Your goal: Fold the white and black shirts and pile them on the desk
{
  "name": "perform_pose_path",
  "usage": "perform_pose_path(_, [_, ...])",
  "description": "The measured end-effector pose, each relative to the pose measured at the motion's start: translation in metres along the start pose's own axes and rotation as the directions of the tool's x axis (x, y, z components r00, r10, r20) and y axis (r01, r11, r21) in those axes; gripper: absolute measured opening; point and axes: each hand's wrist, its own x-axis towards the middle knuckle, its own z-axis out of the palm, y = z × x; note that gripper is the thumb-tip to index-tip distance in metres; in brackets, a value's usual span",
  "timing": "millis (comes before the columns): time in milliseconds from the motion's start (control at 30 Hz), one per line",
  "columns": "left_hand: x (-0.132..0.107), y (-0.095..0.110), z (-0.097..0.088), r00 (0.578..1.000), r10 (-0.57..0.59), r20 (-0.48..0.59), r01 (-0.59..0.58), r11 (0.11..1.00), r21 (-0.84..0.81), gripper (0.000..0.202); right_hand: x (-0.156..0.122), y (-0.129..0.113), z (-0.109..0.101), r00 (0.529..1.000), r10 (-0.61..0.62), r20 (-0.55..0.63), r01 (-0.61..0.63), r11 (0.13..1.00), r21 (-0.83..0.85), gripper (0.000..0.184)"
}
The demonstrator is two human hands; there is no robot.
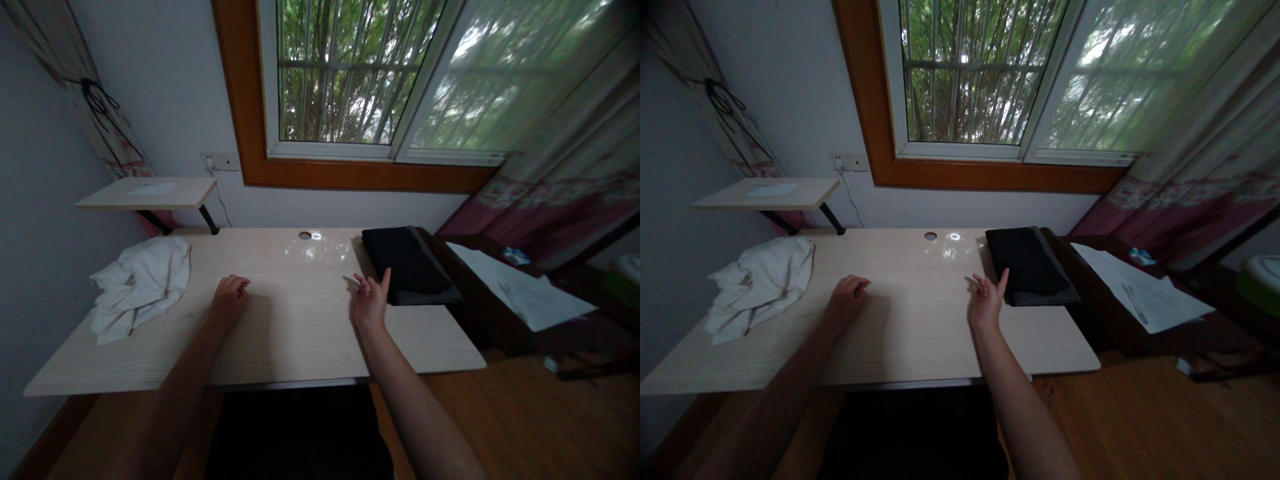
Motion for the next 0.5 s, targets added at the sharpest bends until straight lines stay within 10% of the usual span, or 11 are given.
perform_pose_path(500, [-0.0016, -0.0021, -0.0048, 0.999, -0.038, -0.022, 0.037, 0.999, -0.018, 0.023, -0.0001, 0.0049, 0.0031, 0.997, -0.074, 0.014, 0.075, 0.994, -0.083, 0.093])
